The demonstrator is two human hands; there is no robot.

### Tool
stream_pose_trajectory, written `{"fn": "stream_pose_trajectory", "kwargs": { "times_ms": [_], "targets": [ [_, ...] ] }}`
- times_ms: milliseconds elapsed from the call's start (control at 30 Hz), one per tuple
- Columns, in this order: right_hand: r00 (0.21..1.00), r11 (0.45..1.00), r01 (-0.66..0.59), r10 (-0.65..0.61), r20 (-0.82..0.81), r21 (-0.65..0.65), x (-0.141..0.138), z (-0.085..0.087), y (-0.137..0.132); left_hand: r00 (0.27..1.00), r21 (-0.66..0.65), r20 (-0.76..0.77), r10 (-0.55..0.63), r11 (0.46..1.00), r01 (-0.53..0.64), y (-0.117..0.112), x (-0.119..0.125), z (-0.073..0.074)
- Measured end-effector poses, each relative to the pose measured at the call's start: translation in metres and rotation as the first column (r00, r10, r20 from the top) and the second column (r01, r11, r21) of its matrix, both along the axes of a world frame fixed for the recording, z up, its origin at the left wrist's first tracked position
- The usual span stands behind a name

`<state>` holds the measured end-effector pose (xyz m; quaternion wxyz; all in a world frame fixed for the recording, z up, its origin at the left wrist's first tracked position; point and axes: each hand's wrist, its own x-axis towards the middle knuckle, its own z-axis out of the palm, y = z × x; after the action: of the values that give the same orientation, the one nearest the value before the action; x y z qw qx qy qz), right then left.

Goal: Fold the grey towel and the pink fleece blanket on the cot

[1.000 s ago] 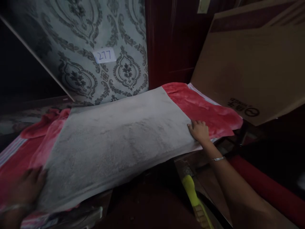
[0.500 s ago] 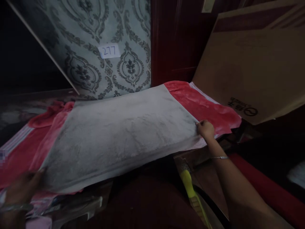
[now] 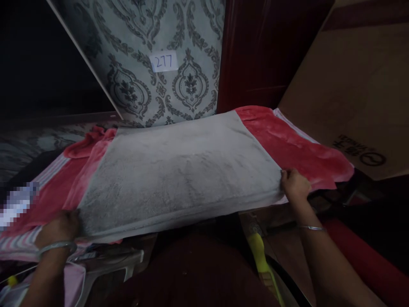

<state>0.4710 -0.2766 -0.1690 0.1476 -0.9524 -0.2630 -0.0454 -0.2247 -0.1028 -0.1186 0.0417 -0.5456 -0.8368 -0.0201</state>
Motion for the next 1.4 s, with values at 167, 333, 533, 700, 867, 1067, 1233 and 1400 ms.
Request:
{"fn": "stream_pose_trajectory", "kwargs": {
  "times_ms": [167, 333, 533, 700, 867, 1067, 1233, 1400],
  "targets": [
    [0.900, 0.891, -0.421, 0.387, 0.201, 0.170, -0.061, 0.008, 0.037, 0.936, 0.164, -0.006, -0.353, 0.923, 0.349, 0.009, 0.073, 0.012],
    [0.459, 0.462, -0.887, 0.881, 0.115, -0.005, -0.185, 0.006, 0.097, 0.516, 0.063, 0.074, -0.853, 0.521, 0.851, 0.012, 0.206, -0.001],
    [0.407, 0.396, -0.900, 0.913, -0.025, -0.183, -0.165, 0.003, 0.109, 0.474, -0.114, 0.071, -0.878, 0.465, 0.878, 0.008, 0.258, -0.024],
    [0.816, 0.788, -0.562, 0.579, -0.011, -0.253, -0.038, 0.002, 0.067, 0.476, -0.128, 0.065, -0.877, 0.466, 0.876, 0.010, 0.252, -0.026],
    [0.932, 0.913, -0.336, 0.358, 0.060, -0.230, -0.020, -0.001, 0.048, 0.480, -0.122, 0.099, -0.872, 0.468, 0.875, 0.008, 0.255, -0.027],
    [0.608, 0.613, -0.778, 0.790, 0.083, -0.138, -0.130, -0.003, 0.101, 0.403, -0.093, 0.156, -0.902, 0.392, 0.915, 0.008, 0.253, -0.025],
    [0.396, 0.391, -0.902, 0.918, 0.005, -0.181, -0.174, -0.011, 0.133, 0.428, -0.132, 0.136, -0.893, 0.412, 0.902, 0.028, 0.223, -0.025],
    [0.415, 0.415, -0.891, 0.909, 0.044, -0.182, -0.165, -0.027, 0.135, 0.694, -0.170, 0.058, -0.717, 0.678, 0.715, 0.068, 0.134, -0.019]
  ]
}}
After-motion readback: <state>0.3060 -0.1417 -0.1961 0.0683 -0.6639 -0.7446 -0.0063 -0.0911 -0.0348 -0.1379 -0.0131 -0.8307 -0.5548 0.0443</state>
